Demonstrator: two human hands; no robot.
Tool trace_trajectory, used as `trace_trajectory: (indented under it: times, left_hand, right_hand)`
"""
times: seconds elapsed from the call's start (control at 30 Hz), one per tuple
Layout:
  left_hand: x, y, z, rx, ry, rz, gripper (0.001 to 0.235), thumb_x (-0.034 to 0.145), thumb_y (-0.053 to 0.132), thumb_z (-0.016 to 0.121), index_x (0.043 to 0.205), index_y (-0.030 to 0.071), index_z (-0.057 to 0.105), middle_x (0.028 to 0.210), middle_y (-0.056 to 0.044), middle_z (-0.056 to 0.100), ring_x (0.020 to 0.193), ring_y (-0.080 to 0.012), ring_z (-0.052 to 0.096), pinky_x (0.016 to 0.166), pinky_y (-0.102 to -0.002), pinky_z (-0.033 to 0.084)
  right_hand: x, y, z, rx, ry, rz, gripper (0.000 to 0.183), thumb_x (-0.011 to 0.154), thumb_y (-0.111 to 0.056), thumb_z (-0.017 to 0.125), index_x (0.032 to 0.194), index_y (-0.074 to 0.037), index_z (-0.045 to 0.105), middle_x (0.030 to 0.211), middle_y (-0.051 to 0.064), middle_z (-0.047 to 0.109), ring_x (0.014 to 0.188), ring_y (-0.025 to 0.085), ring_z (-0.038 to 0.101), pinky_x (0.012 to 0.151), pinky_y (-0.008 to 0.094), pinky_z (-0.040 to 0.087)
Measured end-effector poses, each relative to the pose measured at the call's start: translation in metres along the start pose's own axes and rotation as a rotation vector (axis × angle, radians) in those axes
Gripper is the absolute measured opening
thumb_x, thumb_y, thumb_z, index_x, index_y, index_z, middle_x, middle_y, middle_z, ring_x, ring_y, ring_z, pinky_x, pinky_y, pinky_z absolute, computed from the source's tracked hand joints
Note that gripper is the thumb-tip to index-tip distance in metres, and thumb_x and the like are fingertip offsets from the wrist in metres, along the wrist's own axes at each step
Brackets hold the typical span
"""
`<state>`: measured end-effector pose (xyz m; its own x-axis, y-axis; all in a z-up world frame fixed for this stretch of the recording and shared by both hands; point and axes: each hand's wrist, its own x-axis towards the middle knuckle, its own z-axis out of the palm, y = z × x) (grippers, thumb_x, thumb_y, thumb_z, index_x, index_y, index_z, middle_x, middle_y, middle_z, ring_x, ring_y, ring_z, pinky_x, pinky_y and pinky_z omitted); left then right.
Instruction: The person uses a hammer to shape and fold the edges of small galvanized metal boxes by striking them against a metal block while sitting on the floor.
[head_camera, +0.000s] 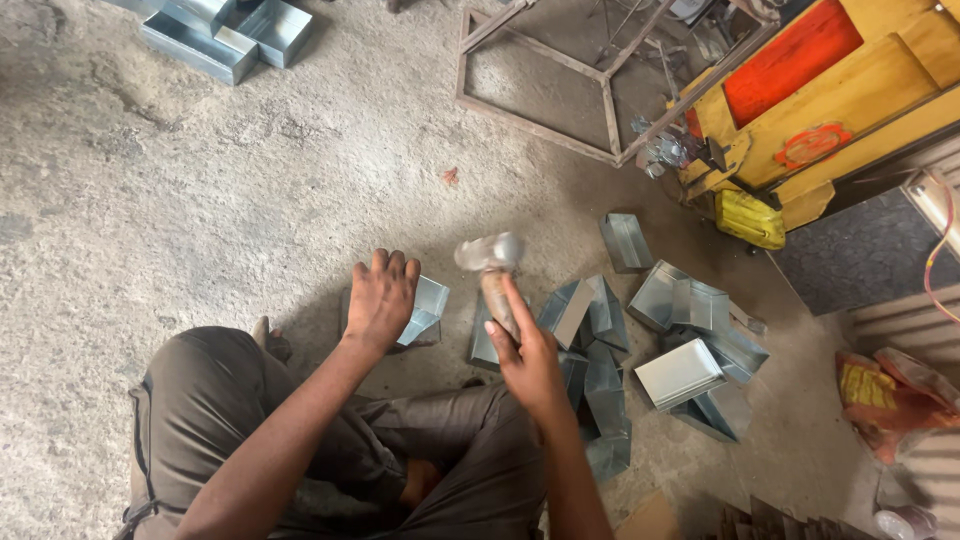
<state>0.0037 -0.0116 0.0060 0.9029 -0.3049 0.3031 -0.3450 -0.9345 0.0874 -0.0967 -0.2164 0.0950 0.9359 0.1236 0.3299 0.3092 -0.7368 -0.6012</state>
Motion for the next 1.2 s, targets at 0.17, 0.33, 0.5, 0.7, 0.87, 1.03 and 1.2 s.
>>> trace_trajectory:
  times: [0.17, 0.33, 0.5, 0.7, 0.87, 1.03, 1.2]
  left_hand:
    - [-0.001, -0.003, 0.002, -0.022, 0.009, 0.007, 0.020, 0.088, 0.015, 0.060, 0.108, 0.013, 0.060, 0.106, -0.003, 0.062, 0.106, -0.0217, 0.058, 0.074, -0.038, 0.054]
    - [-0.003, -0.002, -0.004, -0.067, -0.028, 0.005, 0.027, 0.084, 0.012, 0.061, 0.111, 0.009, 0.061, 0.106, -0.007, 0.062, 0.105, -0.0241, 0.059, 0.069, -0.036, 0.056]
    - [-0.008, 0.001, -0.003, -0.243, 0.073, -0.122, 0.026, 0.082, 0.009, 0.061, 0.109, 0.008, 0.061, 0.110, -0.008, 0.062, 0.110, -0.0290, 0.058, 0.077, -0.044, 0.055]
    - [-0.045, -0.011, 0.090, -0.538, 0.073, -0.347, 0.053, 0.075, 0.009, 0.063, 0.127, 0.007, 0.055, 0.129, -0.017, 0.054, 0.122, -0.0422, 0.046, 0.096, -0.058, 0.044]
    - [-0.068, -0.003, 0.184, -0.365, 0.115, -0.380, 0.062, 0.080, 0.015, 0.067, 0.139, 0.008, 0.050, 0.150, -0.019, 0.044, 0.140, -0.0439, 0.036, 0.102, -0.070, 0.035]
    - [-0.065, -0.002, 0.187, -0.455, -0.014, -0.418, 0.062, 0.080, 0.017, 0.064, 0.140, 0.009, 0.049, 0.153, -0.019, 0.040, 0.141, -0.0455, 0.033, 0.107, -0.068, 0.033]
    - [-0.066, 0.001, 0.189, -0.425, 0.044, -0.405, 0.056, 0.083, 0.016, 0.061, 0.137, 0.007, 0.050, 0.151, -0.020, 0.043, 0.139, -0.0469, 0.036, 0.106, -0.065, 0.036]
  right_hand:
    - [-0.009, 0.024, 0.032, 0.075, -0.092, 0.178, 0.066, 0.102, -0.027, 0.059, 0.161, -0.015, 0.033, 0.110, 0.016, 0.076, 0.066, 0.020, 0.069, 0.062, 0.035, 0.056]
    - [-0.027, 0.043, 0.028, 0.140, -0.099, 0.143, 0.063, 0.105, -0.029, 0.066, 0.162, -0.014, 0.041, 0.100, 0.013, 0.074, 0.072, 0.013, 0.066, 0.063, 0.032, 0.053]
    - [-0.045, 0.021, 0.023, 0.278, -0.130, 0.464, 0.072, 0.098, -0.030, 0.064, 0.162, -0.019, 0.033, 0.061, 0.004, 0.056, 0.048, 0.009, 0.048, 0.046, 0.028, 0.042]
    - [-0.035, -0.013, 0.015, 0.382, -0.011, 0.450, 0.069, 0.097, -0.018, 0.061, 0.160, -0.014, 0.035, 0.060, 0.000, 0.057, 0.049, 0.007, 0.050, 0.045, 0.026, 0.041]
    - [-0.025, -0.040, 0.038, 0.526, 0.041, 0.258, 0.068, 0.096, -0.007, 0.064, 0.160, -0.010, 0.038, 0.070, -0.002, 0.058, 0.055, 0.005, 0.049, 0.049, 0.023, 0.043]
    - [-0.020, -0.050, 0.081, 0.282, 0.054, 0.135, 0.061, 0.100, -0.011, 0.066, 0.157, -0.009, 0.046, 0.093, 0.014, 0.065, 0.077, 0.020, 0.058, 0.064, 0.031, 0.048]
    - [-0.013, -0.040, 0.111, -0.078, -0.084, 0.022, 0.051, 0.100, -0.022, 0.064, 0.148, -0.012, 0.055, 0.135, 0.018, 0.069, 0.120, 0.037, 0.067, 0.090, 0.043, 0.057]
